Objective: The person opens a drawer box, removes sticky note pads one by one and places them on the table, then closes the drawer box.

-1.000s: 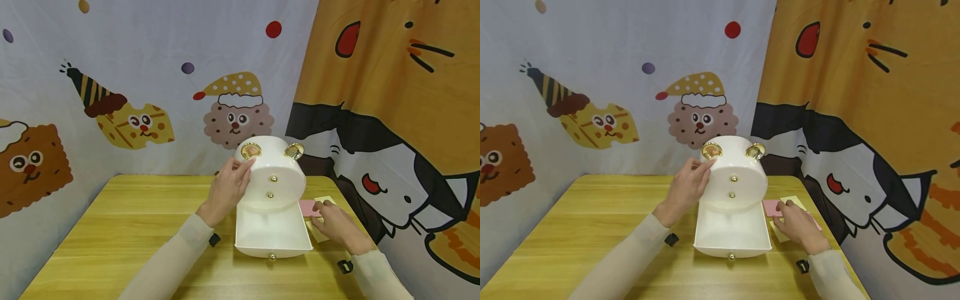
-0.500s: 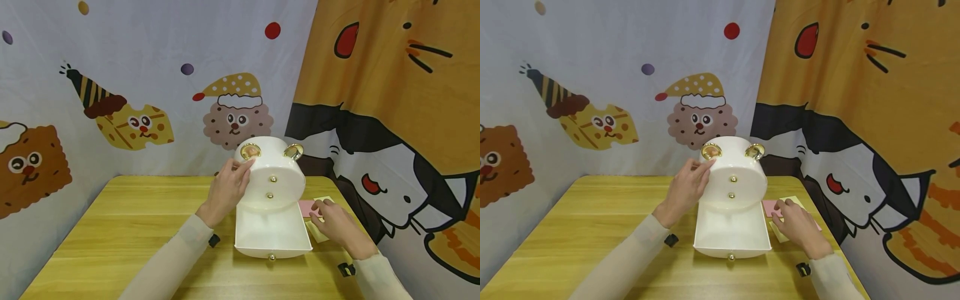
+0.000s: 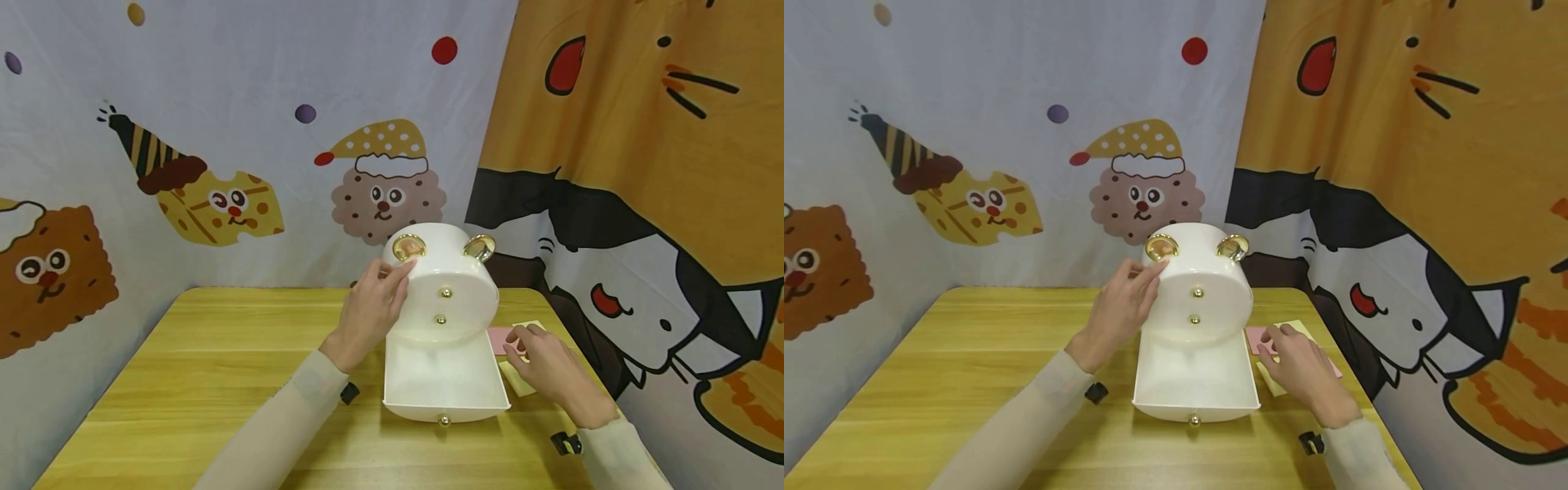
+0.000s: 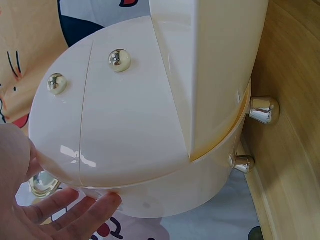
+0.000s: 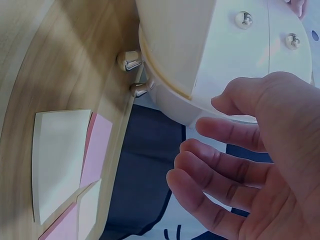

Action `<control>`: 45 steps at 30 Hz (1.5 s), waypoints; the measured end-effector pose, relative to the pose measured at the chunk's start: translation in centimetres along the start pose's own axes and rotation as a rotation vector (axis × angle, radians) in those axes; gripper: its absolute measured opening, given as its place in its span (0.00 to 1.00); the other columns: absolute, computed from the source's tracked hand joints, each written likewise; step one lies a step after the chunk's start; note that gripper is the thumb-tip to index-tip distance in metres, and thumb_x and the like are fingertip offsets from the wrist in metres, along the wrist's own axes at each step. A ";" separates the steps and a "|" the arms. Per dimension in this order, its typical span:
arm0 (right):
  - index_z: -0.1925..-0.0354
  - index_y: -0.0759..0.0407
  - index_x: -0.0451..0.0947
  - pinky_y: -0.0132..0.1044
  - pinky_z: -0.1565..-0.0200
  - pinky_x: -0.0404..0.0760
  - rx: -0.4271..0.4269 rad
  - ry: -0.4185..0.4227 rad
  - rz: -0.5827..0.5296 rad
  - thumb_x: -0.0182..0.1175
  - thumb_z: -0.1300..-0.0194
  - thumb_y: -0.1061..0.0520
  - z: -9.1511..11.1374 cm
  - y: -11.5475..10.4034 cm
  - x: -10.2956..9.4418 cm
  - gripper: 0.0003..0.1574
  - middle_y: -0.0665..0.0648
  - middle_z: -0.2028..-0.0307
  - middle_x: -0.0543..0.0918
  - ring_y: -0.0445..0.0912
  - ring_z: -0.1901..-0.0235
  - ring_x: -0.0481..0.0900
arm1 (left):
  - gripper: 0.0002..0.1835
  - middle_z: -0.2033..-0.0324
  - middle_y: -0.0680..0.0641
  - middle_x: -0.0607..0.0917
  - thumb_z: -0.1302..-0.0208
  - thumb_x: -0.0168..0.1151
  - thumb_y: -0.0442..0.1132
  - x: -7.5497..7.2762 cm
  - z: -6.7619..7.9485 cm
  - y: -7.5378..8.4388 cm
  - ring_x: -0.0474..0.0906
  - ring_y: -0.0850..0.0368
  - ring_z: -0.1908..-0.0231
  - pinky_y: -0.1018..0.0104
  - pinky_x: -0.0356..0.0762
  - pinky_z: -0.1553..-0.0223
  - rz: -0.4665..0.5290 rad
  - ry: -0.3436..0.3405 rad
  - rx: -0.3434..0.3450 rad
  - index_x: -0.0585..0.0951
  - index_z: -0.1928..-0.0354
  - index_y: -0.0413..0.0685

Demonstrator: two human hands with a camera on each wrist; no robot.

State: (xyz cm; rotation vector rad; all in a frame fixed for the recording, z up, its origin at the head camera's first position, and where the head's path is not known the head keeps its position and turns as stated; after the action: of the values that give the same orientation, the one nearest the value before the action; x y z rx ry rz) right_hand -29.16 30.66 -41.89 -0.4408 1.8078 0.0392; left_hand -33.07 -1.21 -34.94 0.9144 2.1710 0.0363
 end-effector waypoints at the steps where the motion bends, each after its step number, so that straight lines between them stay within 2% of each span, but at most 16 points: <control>1: 0.51 0.56 0.88 0.43 0.65 0.90 0.000 0.001 0.000 0.74 0.20 0.56 0.0 -0.1 -0.1 0.05 0.60 0.56 0.92 0.48 0.61 0.90 | 0.21 0.46 0.38 0.86 0.06 0.58 0.45 0.0 0.0 0.0 0.92 0.45 0.49 0.51 0.96 0.62 0.001 -0.002 -0.001 0.86 0.21 0.58; 7: 0.51 0.55 0.89 0.38 0.67 0.87 -0.014 0.014 0.008 0.73 0.20 0.56 0.1 -0.8 -0.5 0.05 0.57 0.58 0.91 0.46 0.64 0.88 | 0.21 0.46 0.38 0.86 0.06 0.58 0.45 0.2 0.1 -0.2 0.92 0.45 0.50 0.52 0.96 0.62 -0.008 0.003 -0.003 0.86 0.21 0.58; 18: 0.51 0.53 0.89 0.34 0.68 0.83 -0.056 0.054 0.010 0.75 0.22 0.57 0.2 -2.2 -1.1 0.05 0.54 0.61 0.89 0.45 0.67 0.85 | 0.20 0.48 0.38 0.86 0.08 0.62 0.43 -0.2 0.2 0.0 0.92 0.44 0.53 0.53 0.94 0.67 -0.009 0.055 0.023 0.88 0.24 0.56; 21: 0.51 0.53 0.89 0.34 0.68 0.83 -0.063 0.061 0.014 0.77 0.22 0.56 0.3 -2.7 -1.4 0.06 0.53 0.61 0.89 0.43 0.66 0.84 | 0.20 0.47 0.38 0.86 0.07 0.60 0.44 -0.1 0.1 0.0 0.92 0.45 0.52 0.52 0.95 0.66 -0.006 0.036 0.014 0.87 0.23 0.57; 26: 0.51 0.50 0.90 0.32 0.68 0.79 -0.067 0.063 -0.023 0.77 0.21 0.55 0.3 -3.4 -1.6 0.05 0.48 0.62 0.88 0.39 0.67 0.79 | 0.21 0.46 0.38 0.85 0.06 0.58 0.45 0.1 0.1 -0.2 0.93 0.44 0.51 0.52 0.95 0.65 -0.001 0.006 -0.001 0.86 0.21 0.58; 29: 0.53 0.50 0.90 0.30 0.70 0.76 -0.104 0.091 -0.056 0.76 0.22 0.58 0.5 -4.1 -1.7 0.04 0.45 0.65 0.85 0.38 0.69 0.77 | 0.21 0.46 0.38 0.85 0.06 0.58 0.45 0.2 0.0 -0.2 0.93 0.44 0.50 0.51 0.95 0.65 0.000 0.003 -0.002 0.86 0.21 0.58; 33: 0.54 0.49 0.90 0.28 0.70 0.78 -0.157 0.127 -0.095 0.77 0.24 0.60 0.9 -5.0 -1.7 0.07 0.43 0.66 0.84 0.40 0.69 0.79 | 0.21 0.46 0.38 0.85 0.06 0.58 0.45 0.2 0.0 -0.1 0.92 0.44 0.51 0.52 0.95 0.66 -0.005 0.005 0.001 0.86 0.21 0.58; 45: 0.52 0.46 0.91 0.29 0.67 0.80 -0.159 0.073 -0.197 0.80 0.25 0.60 2.0 -6.8 -1.2 0.10 0.38 0.67 0.80 0.38 0.69 0.79 | 0.20 0.47 0.37 0.86 0.07 0.60 0.44 0.0 -0.1 0.1 0.93 0.45 0.52 0.54 0.95 0.64 -0.009 0.025 0.025 0.87 0.22 0.56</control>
State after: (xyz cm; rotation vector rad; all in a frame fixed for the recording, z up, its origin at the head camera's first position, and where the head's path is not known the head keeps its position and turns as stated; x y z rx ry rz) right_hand -24.93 25.20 -39.93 -0.7401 1.8315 0.0302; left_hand -33.03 -1.07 -34.88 0.9227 2.2027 0.0161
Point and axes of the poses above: each hand's wrist, its own z-axis away from the middle knuckle, its own x-axis out of the palm, y = z × x, the point moved 9 cm from there along -z, towards the middle knuckle
